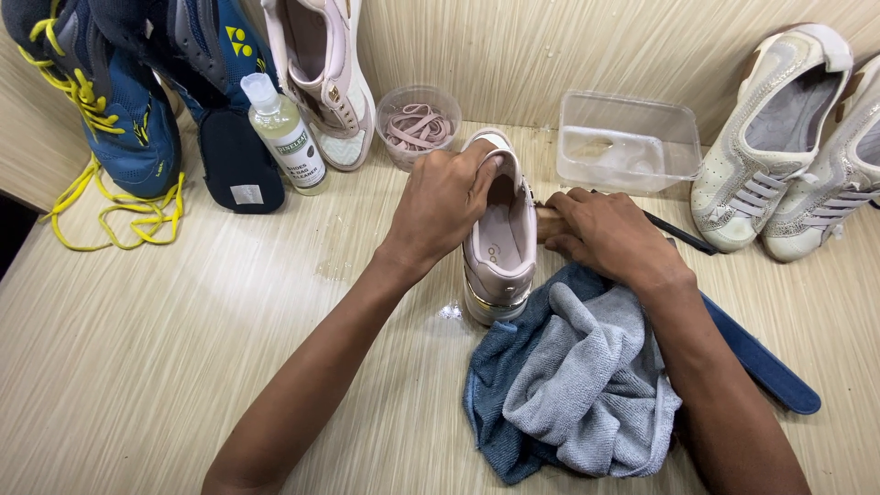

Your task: The person cleans a light pink sneaker using a blue brush and a gray cloth. They scrub the interior and exterior surfaces, wipe with the cloth, and use a small wooden brush to clean the inner lining and tongue area.

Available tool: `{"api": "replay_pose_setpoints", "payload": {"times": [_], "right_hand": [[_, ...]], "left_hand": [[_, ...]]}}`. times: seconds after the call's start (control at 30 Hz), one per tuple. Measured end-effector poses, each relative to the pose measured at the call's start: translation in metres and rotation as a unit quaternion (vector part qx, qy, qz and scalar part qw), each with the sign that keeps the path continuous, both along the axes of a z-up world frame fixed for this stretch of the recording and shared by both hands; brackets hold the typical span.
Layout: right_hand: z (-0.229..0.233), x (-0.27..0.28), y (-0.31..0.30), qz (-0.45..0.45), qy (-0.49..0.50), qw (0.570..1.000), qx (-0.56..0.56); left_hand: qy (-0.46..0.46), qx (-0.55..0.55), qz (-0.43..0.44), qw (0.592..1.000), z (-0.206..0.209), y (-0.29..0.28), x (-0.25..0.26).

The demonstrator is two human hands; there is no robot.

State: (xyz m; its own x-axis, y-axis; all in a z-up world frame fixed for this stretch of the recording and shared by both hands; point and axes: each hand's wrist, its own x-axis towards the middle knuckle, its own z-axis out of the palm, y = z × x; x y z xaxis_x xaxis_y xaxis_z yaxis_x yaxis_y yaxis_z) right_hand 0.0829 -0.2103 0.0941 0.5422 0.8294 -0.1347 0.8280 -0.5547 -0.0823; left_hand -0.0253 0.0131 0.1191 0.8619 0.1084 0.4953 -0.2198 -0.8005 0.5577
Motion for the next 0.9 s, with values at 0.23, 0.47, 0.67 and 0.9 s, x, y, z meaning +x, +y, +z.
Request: {"api": "replay_pose_setpoints", "payload": {"times": [0.23,0.47,0.67,0.9], "right_hand": [[0.104,-0.053,-0.003,-0.246,0.179,0.942,0.143],[0.088,-0.084,0.019,-0.106,0.248,0.908,0.32],[0.074,-0.088,0.037,-0.118,0.186,0.94,0.261],[0.082,-0.114,0.048,-0.148,0.148,0.954,0.216]], "left_hand": [[-0.07,0.1,0.062,0.991,-0.009,0.005,0.005],[-0.04,0.021,-0.013,0.999,0.001,0.002,0.006],[0.006,-0.078,-0.122,0.989,0.01,0.018,0.007],[0.14,-0.382,-0.083,0.91,-0.014,0.024,0.025]]}}
